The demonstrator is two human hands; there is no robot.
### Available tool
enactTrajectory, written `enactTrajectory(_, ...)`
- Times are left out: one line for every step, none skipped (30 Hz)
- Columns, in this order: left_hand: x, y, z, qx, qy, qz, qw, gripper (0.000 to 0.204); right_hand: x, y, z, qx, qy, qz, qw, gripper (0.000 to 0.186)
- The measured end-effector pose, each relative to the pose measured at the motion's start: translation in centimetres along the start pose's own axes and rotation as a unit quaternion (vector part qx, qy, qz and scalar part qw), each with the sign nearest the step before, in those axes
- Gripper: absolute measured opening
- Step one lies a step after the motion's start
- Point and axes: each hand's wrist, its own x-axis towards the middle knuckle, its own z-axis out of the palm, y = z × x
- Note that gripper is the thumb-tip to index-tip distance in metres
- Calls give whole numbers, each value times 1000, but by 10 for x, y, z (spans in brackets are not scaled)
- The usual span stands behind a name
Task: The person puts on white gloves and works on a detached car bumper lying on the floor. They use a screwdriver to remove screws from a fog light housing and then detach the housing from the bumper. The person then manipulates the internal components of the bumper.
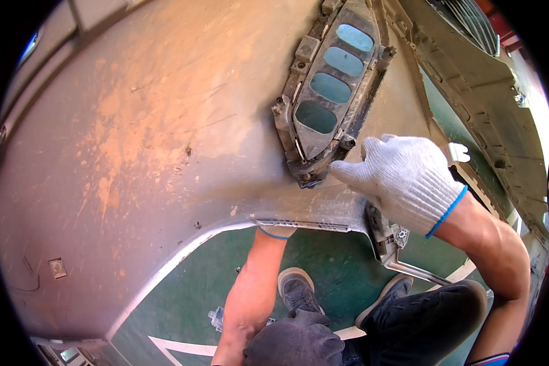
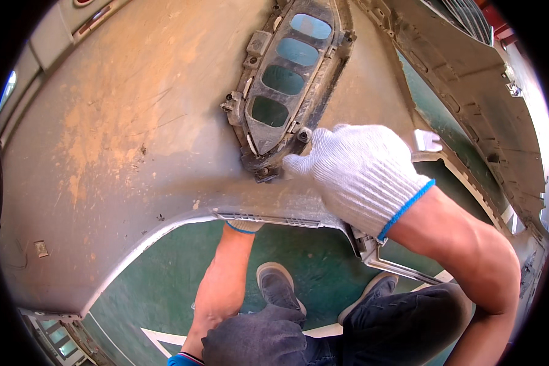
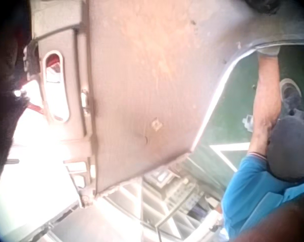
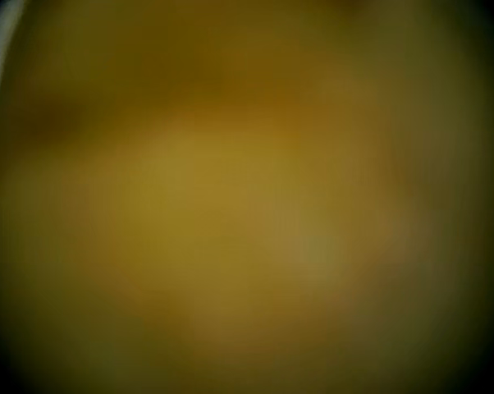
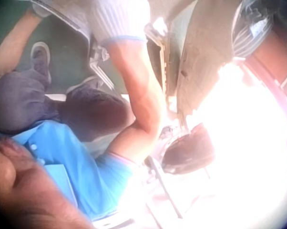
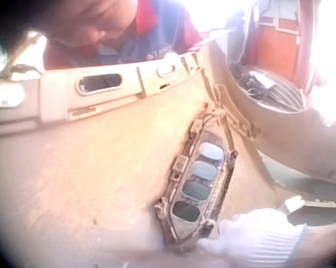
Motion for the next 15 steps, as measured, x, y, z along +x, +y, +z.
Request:
enactTrajectory(1,0,1,-1,0,2,1000,61,-3,-1,2,6,-23,18,1000,40)
enactTrajectory(4,1,4,0,3,5,1000,61,-6,0,3,7,-21,19,1000,41)
enactTrajectory(3,-1,2,8,3,7,1000,62,-7,0,4,11,-18,17,1000,43)
enactTrajectory(3,-3,2,15,3,7,1000,62,-8,1,6,15,-15,15,1000,44)
enactTrajectory(3,-5,1,22,4,7,1000,62,-9,2,9,15,-10,10,1000,45)
enactTrajectory(2,-7,1,31,5,8,999,62,-10,5,10,14,-6,5,1000,46)
enactTrajectory(0,-8,1,38,4,5,999,62,-10,7,12,13,-1,0,1000,48)
enactTrajectory(-1,-12,2,52,4,7,999,63,-9,8,14,12,0,-6,1000,48)
enactTrajectory(-4,-16,2,59,-1,-1,998,63,-6,8,17,12,2,-13,1000,48)
enactTrajectory(-9,-22,7,66,-7,-10,998,63,-6,9,18,8,3,-18,1000,48)
enactTrajectory(-12,-33,14,89,-30,-46,995,67,-5,10,18,4,17,-30,999,48)
enactTrajectory(-3,-16,10,38,-18,-25,999,67,-9,17,25,4,25,-33,999,48)
enactTrajectory(9,11,-10,-8,-6,-7,1000,67,-11,22,34,7,36,-40,999,48)
enactTrajectory(12,20,-22,-32,0,-2,999,68,-11,24,36,2,44,-48,998,49)
enactTrajectory(16,30,-34,-56,8,4,998,69,-11,26,37,-5,54,-56,997,49)
